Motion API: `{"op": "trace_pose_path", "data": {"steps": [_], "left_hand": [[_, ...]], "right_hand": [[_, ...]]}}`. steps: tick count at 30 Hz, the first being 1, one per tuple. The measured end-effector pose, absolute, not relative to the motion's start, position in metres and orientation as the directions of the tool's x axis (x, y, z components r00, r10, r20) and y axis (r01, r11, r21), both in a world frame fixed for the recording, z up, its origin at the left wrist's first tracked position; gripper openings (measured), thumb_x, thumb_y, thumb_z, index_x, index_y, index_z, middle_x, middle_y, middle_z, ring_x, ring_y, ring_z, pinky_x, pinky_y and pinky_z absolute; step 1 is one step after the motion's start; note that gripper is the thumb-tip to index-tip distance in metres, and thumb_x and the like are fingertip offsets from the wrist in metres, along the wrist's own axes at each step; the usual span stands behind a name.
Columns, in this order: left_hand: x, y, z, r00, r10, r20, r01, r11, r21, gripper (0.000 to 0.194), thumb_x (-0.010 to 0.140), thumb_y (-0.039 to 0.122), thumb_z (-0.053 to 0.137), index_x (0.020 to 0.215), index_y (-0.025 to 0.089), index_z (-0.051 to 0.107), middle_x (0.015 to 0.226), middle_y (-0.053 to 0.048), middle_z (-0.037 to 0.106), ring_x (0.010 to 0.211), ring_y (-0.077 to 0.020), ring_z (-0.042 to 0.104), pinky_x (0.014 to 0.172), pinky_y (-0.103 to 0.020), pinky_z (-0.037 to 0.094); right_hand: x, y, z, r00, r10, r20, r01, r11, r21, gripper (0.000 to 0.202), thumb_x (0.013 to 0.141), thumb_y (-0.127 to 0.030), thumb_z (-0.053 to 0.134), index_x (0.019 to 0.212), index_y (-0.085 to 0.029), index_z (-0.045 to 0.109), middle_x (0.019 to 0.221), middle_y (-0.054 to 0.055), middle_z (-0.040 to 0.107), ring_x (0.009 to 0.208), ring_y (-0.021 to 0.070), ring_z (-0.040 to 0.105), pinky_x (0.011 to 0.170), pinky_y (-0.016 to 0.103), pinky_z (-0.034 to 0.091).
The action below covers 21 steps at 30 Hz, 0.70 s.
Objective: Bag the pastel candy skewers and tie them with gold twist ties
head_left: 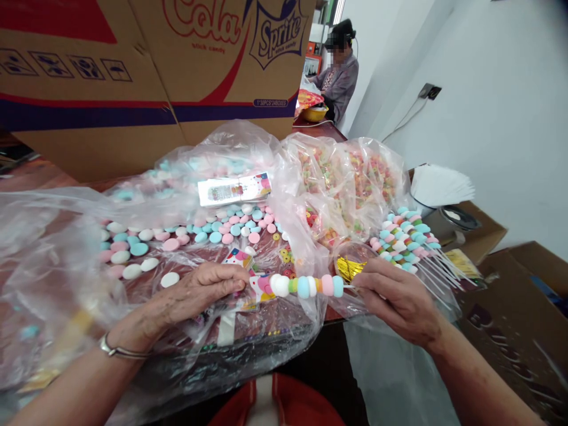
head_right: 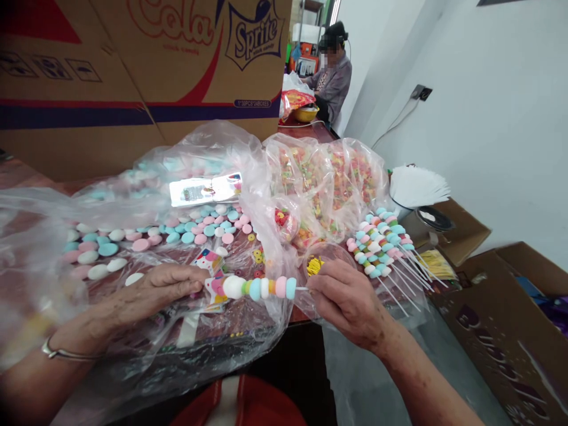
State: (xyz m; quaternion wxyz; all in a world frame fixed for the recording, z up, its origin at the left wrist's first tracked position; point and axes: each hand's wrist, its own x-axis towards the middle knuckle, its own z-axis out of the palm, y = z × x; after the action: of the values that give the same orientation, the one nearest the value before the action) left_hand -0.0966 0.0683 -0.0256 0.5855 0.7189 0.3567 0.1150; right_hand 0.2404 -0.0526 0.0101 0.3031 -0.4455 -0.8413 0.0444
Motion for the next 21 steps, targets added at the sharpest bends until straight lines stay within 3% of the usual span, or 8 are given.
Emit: {"op": "trace_pose_path", "data": {"steps": [3, 7, 11, 15, 21], "left_hand": [[-0.096, 0.07, -0.025, 0.743, 0.631, -0.224, 0.381, -0.122, 0.917, 0.029, 0.089, 0.042, 0.056, 0.077, 0.017, 0.066, 0.074, 0.001, 0.059, 0.069, -0.0131, 0.05, 0.063, -0.021, 0.04], [-0.093, 0.069, -0.023, 0.795, 0.555, -0.245, 0.428, -0.226, 0.875, 0.031, 0.094, 0.04, 0.049, 0.084, 0.017, 0.067, 0.083, -0.002, 0.063, 0.078, -0.0156, 0.054, 0.07, -0.023, 0.043], [-0.091, 0.066, -0.022, 0.813, 0.547, -0.2, 0.405, -0.285, 0.869, 0.029, 0.095, 0.036, 0.047, 0.085, 0.017, 0.066, 0.082, -0.002, 0.063, 0.076, -0.0147, 0.054, 0.069, -0.022, 0.043], [-0.095, 0.066, -0.025, 0.815, 0.55, -0.183, 0.396, -0.297, 0.869, 0.03, 0.096, 0.038, 0.047, 0.082, 0.016, 0.063, 0.079, 0.0, 0.06, 0.073, -0.0135, 0.052, 0.068, -0.022, 0.043], [-0.097, 0.061, -0.022, 0.791, 0.543, -0.282, 0.49, -0.286, 0.824, 0.028, 0.095, 0.04, 0.05, 0.105, 0.021, 0.068, 0.1, -0.001, 0.068, 0.089, -0.0184, 0.06, 0.078, -0.023, 0.045]], "right_hand": [[0.241, -0.053, 0.009, -0.448, 0.78, 0.437, 0.73, 0.602, -0.324, 0.012, 0.093, -0.013, 0.049, 0.094, -0.019, 0.059, 0.078, 0.002, 0.059, 0.072, 0.015, 0.052, 0.072, 0.03, 0.043], [0.239, -0.053, 0.012, -0.508, 0.746, 0.43, 0.723, 0.641, -0.258, 0.01, 0.093, -0.015, 0.051, 0.095, -0.02, 0.059, 0.08, 0.003, 0.059, 0.075, 0.0166, 0.051, 0.072, 0.032, 0.041], [0.232, -0.051, 0.007, -0.465, 0.78, 0.419, 0.734, 0.604, -0.311, 0.012, 0.095, -0.013, 0.048, 0.093, -0.019, 0.059, 0.076, 0.003, 0.056, 0.071, 0.0157, 0.048, 0.066, 0.029, 0.039], [0.223, -0.05, -0.005, -0.434, 0.807, 0.401, 0.703, 0.581, -0.409, 0.014, 0.097, -0.015, 0.045, 0.094, -0.019, 0.058, 0.079, 0.003, 0.058, 0.075, 0.0162, 0.053, 0.07, 0.029, 0.043], [0.215, -0.046, -0.013, -0.421, 0.793, 0.442, 0.695, 0.594, -0.404, 0.016, 0.097, -0.015, 0.044, 0.091, -0.018, 0.058, 0.08, 0.004, 0.062, 0.075, 0.016, 0.055, 0.073, 0.028, 0.044]]}}
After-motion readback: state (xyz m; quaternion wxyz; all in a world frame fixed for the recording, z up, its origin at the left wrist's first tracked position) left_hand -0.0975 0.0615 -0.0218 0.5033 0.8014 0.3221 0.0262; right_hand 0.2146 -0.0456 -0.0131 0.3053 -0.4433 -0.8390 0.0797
